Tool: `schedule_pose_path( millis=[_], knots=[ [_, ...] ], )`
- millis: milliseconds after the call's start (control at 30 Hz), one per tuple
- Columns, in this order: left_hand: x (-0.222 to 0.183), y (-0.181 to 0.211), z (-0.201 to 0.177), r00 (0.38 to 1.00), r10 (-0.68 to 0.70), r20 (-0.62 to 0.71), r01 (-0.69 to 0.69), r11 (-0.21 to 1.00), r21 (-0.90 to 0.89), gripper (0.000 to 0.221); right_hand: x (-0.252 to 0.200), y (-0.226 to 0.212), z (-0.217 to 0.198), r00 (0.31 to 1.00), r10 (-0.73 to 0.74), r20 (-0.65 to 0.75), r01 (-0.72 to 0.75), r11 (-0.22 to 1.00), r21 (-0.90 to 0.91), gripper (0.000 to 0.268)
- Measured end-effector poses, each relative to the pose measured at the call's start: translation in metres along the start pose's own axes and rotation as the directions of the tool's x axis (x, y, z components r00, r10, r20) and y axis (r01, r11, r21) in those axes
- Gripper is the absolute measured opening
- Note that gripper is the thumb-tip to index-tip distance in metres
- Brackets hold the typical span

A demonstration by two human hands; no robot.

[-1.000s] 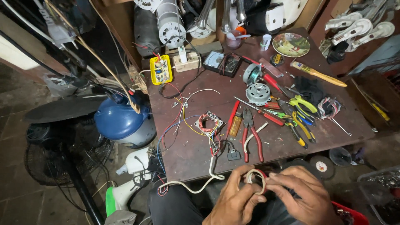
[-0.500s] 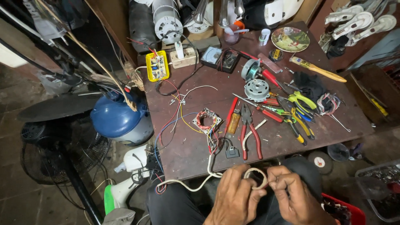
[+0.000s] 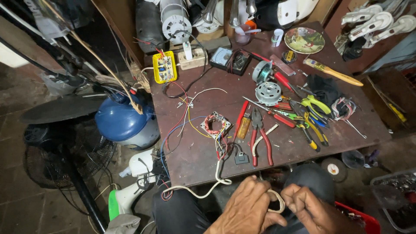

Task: Connecting and insulating wires on a motor stator at an electronics repair bench.

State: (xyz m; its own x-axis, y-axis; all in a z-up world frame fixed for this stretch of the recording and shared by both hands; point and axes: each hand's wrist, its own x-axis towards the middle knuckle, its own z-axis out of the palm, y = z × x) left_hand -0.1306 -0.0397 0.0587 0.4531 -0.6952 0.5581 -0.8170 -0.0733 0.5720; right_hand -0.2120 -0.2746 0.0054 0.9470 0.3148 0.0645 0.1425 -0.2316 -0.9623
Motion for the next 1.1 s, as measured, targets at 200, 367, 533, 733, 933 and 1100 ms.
schedule_pose_path(
  millis=[200, 367, 533, 733, 933, 1100],
  knots=[
    [-0.006, -0.013, 0.014, 0.997, -0.038, -0.063, 0.047, 0.988, 0.148, 0.053, 0.007, -0.028, -0.009, 0.990, -0.081, 0.113, 0.063, 0.986, 0.154, 0.017],
    [0.001, -0.009, 0.012, 0.975, -0.046, -0.218, 0.104, 0.960, 0.260, 0.053, 0.015, -0.065, -0.013, 0.993, 0.054, 0.102, -0.071, 0.984, 0.166, 0.022],
    [0.004, -0.007, 0.017, 0.940, -0.122, -0.320, 0.214, 0.938, 0.271, 0.058, 0.024, -0.079, -0.020, 0.998, 0.026, 0.059, -0.034, 0.988, 0.151, 0.016],
    [0.012, -0.003, 0.016, 0.966, -0.090, -0.243, 0.148, 0.962, 0.228, 0.063, 0.035, -0.083, -0.006, 0.881, -0.342, -0.327, 0.125, 0.835, -0.536, 0.050],
    [0.025, 0.006, 0.009, 0.963, -0.008, -0.270, 0.074, 0.969, 0.235, 0.063, 0.038, -0.081, 0.000, 0.772, -0.334, -0.540, 0.024, 0.865, -0.501, 0.077],
    [0.033, 0.014, 0.005, 0.945, -0.045, -0.323, 0.092, 0.987, 0.133, 0.055, 0.044, -0.076, 0.010, 0.771, -0.369, -0.519, 0.209, 0.916, -0.342, 0.010]
  ],
)
